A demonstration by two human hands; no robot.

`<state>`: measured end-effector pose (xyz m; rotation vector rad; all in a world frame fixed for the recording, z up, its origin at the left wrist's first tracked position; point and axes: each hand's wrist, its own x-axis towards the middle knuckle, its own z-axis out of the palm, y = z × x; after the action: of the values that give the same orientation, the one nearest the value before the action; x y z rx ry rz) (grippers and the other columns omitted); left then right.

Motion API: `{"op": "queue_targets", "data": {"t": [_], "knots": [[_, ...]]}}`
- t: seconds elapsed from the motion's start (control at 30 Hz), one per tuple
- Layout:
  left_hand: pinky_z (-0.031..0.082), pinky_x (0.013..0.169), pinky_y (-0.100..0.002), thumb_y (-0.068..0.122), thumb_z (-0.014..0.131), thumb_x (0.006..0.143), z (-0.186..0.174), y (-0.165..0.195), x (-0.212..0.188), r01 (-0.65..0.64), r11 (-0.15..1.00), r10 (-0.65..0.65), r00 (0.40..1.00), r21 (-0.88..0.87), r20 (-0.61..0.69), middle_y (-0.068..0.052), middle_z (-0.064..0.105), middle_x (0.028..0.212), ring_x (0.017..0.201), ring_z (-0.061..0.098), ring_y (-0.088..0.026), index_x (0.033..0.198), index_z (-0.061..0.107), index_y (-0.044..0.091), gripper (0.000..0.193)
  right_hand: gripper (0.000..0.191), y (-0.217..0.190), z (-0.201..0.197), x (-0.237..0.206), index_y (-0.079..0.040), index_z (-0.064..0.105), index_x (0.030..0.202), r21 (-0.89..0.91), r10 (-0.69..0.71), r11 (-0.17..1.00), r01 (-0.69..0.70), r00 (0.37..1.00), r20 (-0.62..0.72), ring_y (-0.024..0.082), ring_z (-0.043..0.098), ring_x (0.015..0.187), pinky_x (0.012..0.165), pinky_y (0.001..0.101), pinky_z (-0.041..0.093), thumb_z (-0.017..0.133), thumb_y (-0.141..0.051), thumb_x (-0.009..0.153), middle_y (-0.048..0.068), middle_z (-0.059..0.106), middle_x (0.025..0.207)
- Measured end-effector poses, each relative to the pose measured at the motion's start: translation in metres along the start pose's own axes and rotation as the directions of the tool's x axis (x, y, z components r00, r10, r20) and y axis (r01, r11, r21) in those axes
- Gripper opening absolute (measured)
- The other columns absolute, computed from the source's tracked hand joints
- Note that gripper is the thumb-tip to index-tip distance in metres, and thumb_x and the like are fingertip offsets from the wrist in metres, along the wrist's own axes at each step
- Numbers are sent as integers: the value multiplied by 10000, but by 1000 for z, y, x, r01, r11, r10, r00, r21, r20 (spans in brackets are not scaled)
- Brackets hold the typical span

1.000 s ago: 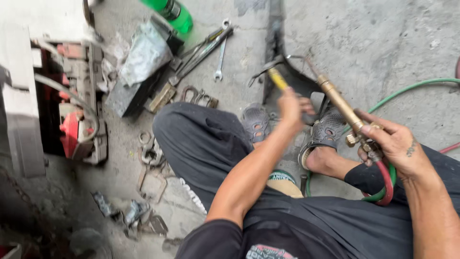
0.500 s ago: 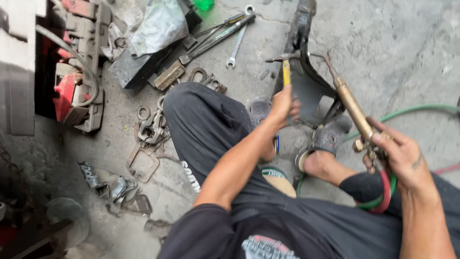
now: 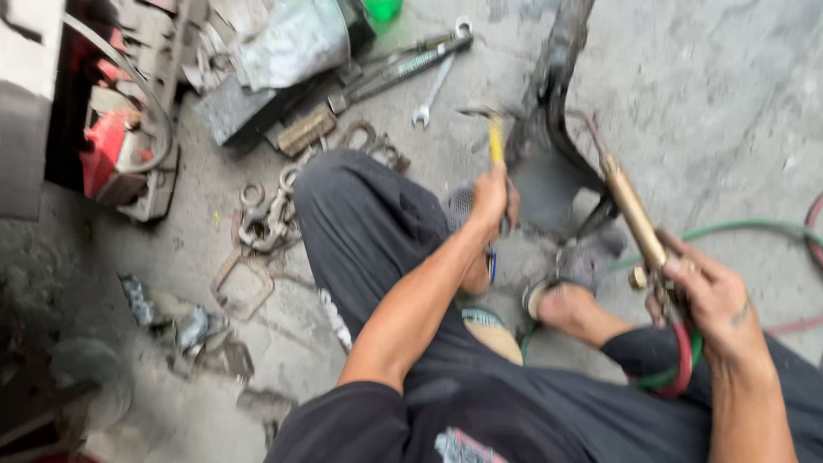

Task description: The person sits on the workshop floor holding a gas torch in one hand and a hammer in the other. They heat a metal bracket of a vehicle frame with the torch flame and repeatedly strike the heated area with the hammer, repositioning the torch and hammering different spots on the part.

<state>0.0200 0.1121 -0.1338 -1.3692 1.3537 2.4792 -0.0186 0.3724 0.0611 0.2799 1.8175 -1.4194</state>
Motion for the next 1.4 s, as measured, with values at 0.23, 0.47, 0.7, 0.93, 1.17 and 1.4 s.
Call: {"op": "queue_targets", "data": {"t": [0.23,0.47,0.7,0.93,1.17,1.4], "knots": [[431,318,-421,481,419,1065,9,11,8,40,981,-59,994,-191,-97,-145,584,604,378,532,-247,804,518,2,555,572,-5,1,-4,54,483,1568,25,-14,1000,14,1000,3,196,577,570,450,311,454,542,-122,1027,201,690,956],[416,314,-391,482,411,1062,0,28,12,-37,924,-39,981,-379,-191,-78,529,590,368,476,-191,881,500,59,469,583,-3,-1,-1,63,473,1576,46,-30,999,29,999,24,196,576,565,453,294,463,544,-128,1029,203,690,954],[437,368,-386,458,422,1081,7,31,17,210,972,-202,975,-103,88,-95,536,629,415,473,-179,913,513,32,467,584,-3,-5,-4,70,470,1572,43,-12,999,11,1000,7,199,588,571,448,303,467,545,-130,1028,209,690,959],[415,309,-377,467,392,1058,23,15,1,-116,951,47,971,-287,-235,-78,509,579,363,472,-196,866,439,57,455,575,-3,-12,-12,65,494,1557,68,-25,997,26,1000,-18,204,587,563,436,310,459,553,-128,1019,215,694,955],[417,317,-368,425,418,1072,10,19,-21,5,994,-13,997,-105,-70,-72,514,606,392,473,-176,928,472,49,407,585,-2,-20,-24,32,504,1560,79,-13,997,14,1000,-14,190,585,569,447,310,469,566,-141,1004,189,695,939],[449,361,-384,424,415,1048,39,5,-26,-50,998,48,998,-32,-51,-99,527,605,395,491,-211,936,447,68,374,587,-2,-19,-26,1,526,1530,105,3,994,0,999,-35,158,574,561,454,303,464,607,-169,974,116,695,925]]}}
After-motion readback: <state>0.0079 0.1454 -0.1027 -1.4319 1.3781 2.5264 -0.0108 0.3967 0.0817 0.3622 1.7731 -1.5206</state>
